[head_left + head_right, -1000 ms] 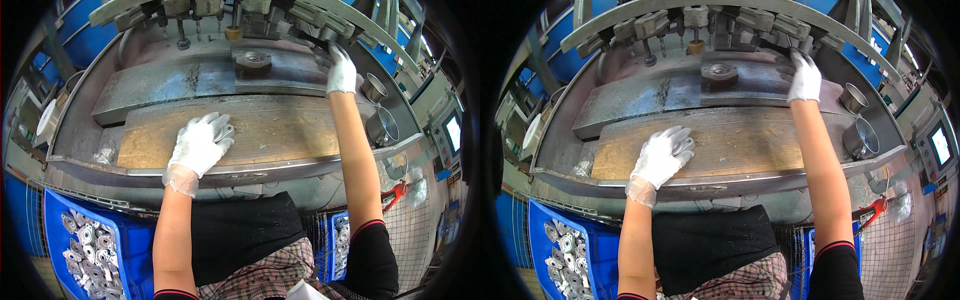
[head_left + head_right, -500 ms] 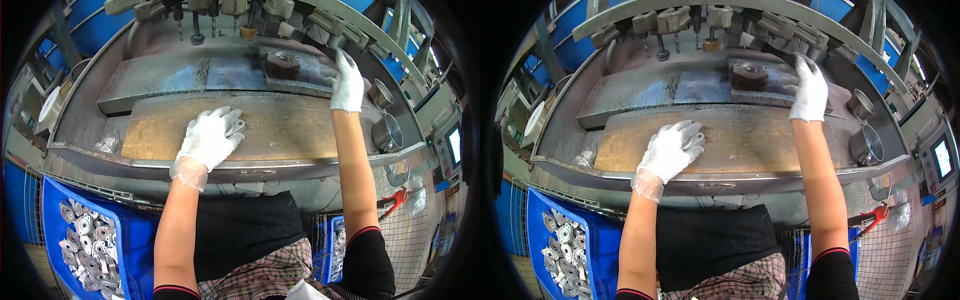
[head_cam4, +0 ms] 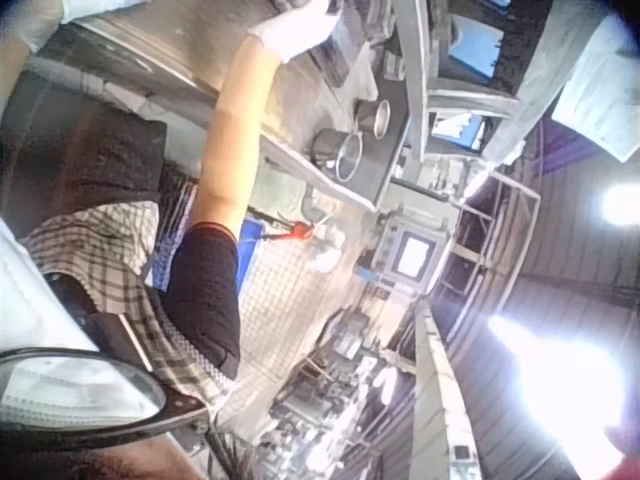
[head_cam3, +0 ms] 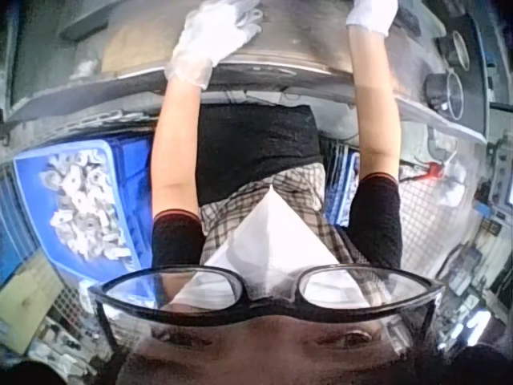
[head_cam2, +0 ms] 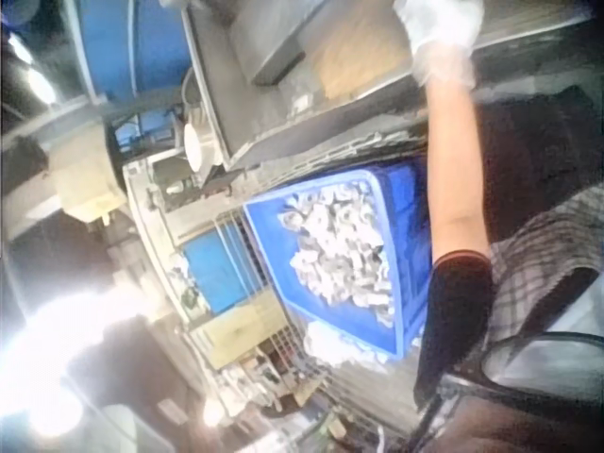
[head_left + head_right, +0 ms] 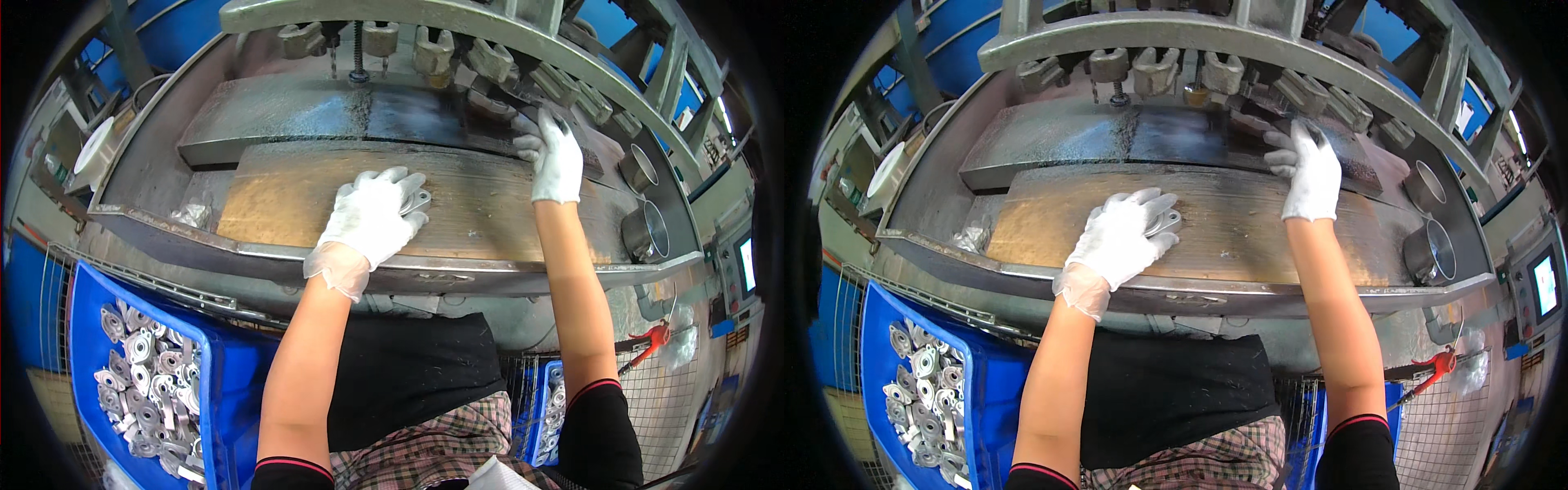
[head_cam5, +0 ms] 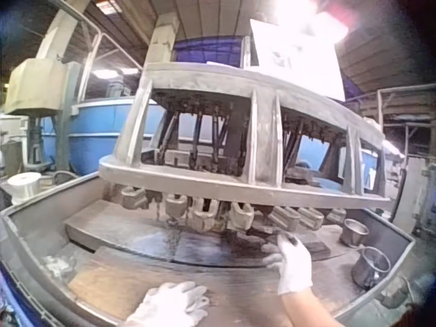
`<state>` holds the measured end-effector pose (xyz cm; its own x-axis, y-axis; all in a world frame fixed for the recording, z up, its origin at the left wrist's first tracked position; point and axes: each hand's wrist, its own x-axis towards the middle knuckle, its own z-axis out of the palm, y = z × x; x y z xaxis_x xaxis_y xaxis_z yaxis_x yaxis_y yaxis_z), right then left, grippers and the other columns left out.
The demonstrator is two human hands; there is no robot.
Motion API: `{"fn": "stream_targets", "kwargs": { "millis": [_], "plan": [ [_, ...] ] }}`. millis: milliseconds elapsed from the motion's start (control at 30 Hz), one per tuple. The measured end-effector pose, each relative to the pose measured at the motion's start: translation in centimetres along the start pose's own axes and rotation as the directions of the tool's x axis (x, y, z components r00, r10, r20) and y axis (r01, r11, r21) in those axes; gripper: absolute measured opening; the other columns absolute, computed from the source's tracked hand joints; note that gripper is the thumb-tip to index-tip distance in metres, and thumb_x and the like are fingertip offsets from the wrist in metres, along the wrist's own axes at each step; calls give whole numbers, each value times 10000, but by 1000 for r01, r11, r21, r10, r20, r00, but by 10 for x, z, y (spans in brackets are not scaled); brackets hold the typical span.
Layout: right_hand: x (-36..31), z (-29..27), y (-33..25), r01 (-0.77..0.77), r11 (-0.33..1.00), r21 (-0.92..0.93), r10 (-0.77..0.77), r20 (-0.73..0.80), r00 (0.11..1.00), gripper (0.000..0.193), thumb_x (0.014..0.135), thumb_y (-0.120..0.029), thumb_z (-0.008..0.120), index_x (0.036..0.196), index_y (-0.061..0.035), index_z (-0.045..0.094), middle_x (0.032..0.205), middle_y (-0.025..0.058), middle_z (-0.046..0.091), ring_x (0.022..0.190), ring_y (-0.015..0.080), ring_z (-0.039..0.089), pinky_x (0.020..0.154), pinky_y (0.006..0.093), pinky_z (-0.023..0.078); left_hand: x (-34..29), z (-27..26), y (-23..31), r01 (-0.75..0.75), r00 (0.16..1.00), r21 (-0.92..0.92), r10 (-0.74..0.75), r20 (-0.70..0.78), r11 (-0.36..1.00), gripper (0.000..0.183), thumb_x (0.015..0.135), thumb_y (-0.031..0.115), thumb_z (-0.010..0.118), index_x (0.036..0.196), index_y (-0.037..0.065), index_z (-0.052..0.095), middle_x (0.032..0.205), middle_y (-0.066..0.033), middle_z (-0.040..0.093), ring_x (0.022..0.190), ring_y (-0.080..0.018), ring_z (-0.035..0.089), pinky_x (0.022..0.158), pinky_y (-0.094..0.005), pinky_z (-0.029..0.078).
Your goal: Scraping metal parts with a hand tool and using an air nozzle before placing them into a finishing machine.
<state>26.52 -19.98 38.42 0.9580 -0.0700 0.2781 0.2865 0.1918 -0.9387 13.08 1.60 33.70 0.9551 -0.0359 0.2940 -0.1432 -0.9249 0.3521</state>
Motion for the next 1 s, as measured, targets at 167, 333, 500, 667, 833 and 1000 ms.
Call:
{"fn": "stream_targets", "kwargs": {
  "millis": [167,333,500,667,833,1000],
  "plan": [
    [-4,46,10,22,999,-38,-21,16,1000,372,921,-251,578,1169,23,536,943,157,693,621,182,621,534,269,468,-1,0,0,3,1000,2,-3,-4,1000,506,827,371,642,1273,138,582,1332,-110,551,1165,-338,547,983,-466,431],
    [23,72,34,-14,999,-35,16,52,999,262,915,-181,554,1116,-14,571,947,150,707,626,203,643,532,287,486,1,2,3,-29,999,-44,27,-26,999,493,833,370,633,1261,131,586,1311,-114,562,1164,-340,545,974,-467,436],
    [-25,65,20,20,993,-116,-10,90,996,361,928,-251,562,1181,6,554,923,149,695,591,160,614,514,258,450,-5,-4,-2,20,999,-28,-19,27,999,493,832,361,616,1271,140,573,1296,-93,561,1129,-327,549,965,-459,433],
    [-15,81,30,47,992,-118,-36,100,994,333,923,-264,585,1103,16,584,827,125,658,583,160,607,507,260,450,-1,-4,2,11,999,-36,-9,42,999,479,847,367,595,1270,145,569,1295,-83,558,1144,-317,532,971,-455,425],
    [-20,123,46,66,981,-180,-38,157,987,282,911,-268,602,1002,-2,587,758,84,658,554,143,577,498,260,440,-7,-4,-5,27,1000,-55,-27,8,998,463,846,360,592,1251,136,577,1277,-91,565,1157,-321,517,972,-461,417],
    [-33,148,35,161,944,-289,-43,374,927,518,923,-347,559,1271,30,486,849,111,695,584,142,596,535,256,455,-3,-4,-2,20,998,-22,-19,58,1000,430,826,343,606,1193,119,602,1234,-112,579,1148,-335,519,953,-480,420]
  ]
}}
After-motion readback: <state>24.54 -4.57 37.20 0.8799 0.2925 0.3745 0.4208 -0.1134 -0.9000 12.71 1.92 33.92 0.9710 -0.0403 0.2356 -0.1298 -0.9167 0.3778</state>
